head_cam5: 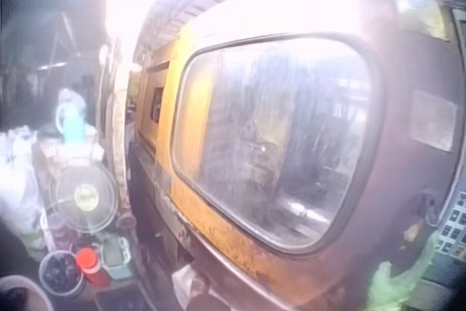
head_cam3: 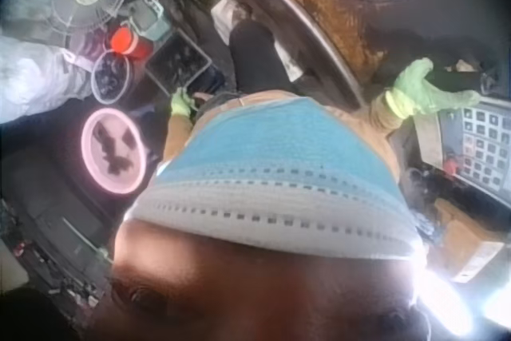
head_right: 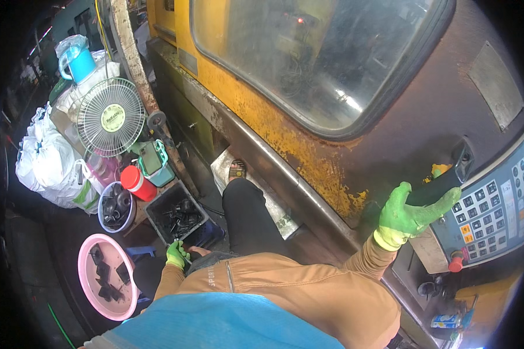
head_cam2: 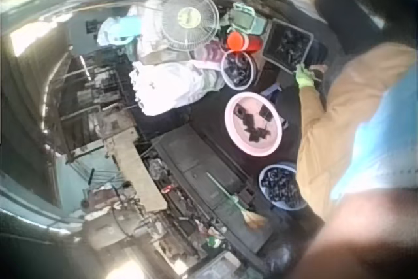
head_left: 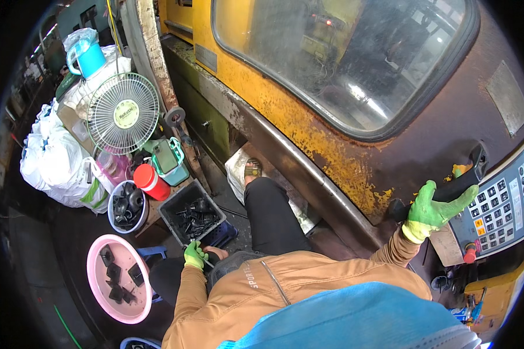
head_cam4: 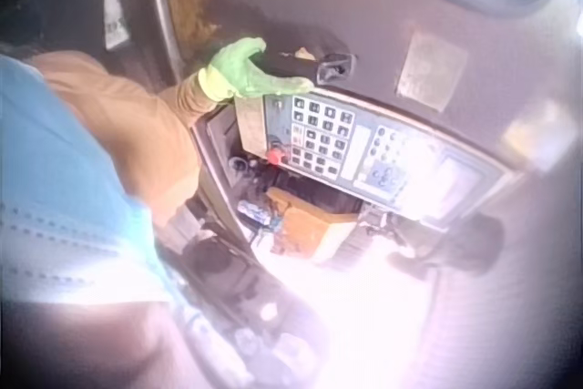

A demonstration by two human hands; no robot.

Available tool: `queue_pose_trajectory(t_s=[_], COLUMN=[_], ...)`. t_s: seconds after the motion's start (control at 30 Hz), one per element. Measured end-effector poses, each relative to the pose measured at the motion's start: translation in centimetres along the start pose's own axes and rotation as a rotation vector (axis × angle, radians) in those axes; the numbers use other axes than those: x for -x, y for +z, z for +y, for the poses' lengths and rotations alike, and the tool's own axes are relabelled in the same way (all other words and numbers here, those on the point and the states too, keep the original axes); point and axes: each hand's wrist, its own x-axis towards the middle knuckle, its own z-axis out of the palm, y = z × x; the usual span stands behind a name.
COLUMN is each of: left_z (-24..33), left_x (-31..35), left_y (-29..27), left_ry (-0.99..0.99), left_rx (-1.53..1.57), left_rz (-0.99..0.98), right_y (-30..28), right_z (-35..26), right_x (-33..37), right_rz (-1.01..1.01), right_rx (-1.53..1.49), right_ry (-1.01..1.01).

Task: The person repeatedly picks up black rubber parts and metal plates, inserts the rubber parts into the plates, and places the assembled units into a white bucket. The person handles items one at a time and occasionally pauses to operate a nearby machine control.

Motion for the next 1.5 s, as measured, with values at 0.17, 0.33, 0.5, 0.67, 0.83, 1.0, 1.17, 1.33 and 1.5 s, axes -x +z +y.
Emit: queue_pose_trajectory(t_s=[0.17,0.33,0.5,0.67,0.83,1.0,1.17,1.33,1.5], left_z=[0.6,0.3,0.3,0.4,0.5,0.1,0.3,0.1,-0.2], left_x=[-0.1,-0.5,-0.2,0.2,0.3,0.0,0.0,-0.4,-0.6], left_y=[0.0,-0.3,-0.5,0.3,0.1,0.0,0.0,0.0,-0.3], left_ry=[-0.002,-0.01,-0.025,-0.028,-0.042,-0.03,-0.04,-0.018,-0.003], left_rx=[0.097,0.124,0.069,-0.003,-0.017,-0.004,0.0,-0.005,0.056], left_rz=[0.071,0.097,-0.005,0.06,0.057,0.044,0.054,0.047,-0.061], right_y=[-0.2,0.0,-0.2,-0.1,-0.1,-0.2,-0.4,-0.4,-0.4], right_z=[-0.3,-0.3,-0.1,0.1,0.0,0.0,-0.4,-0.5,-0.2], right_x=[-0.1,-0.3,-0.3,-0.7,-0.4,-0.5,-0.5,-0.4,-0.4], right_rz=[0.015,-0.036,-0.048,-0.028,-0.037,-0.053,-0.044,-0.049,-0.063], right_rx=[0.025,-0.271,-0.246,-0.19,-0.205,-0.204,-0.061,-0.099,-0.09], right_ry=[-0.026,-0.013,-0.017,-0.109,-0.035,-0.036,0.003,-0.007,-0.002])
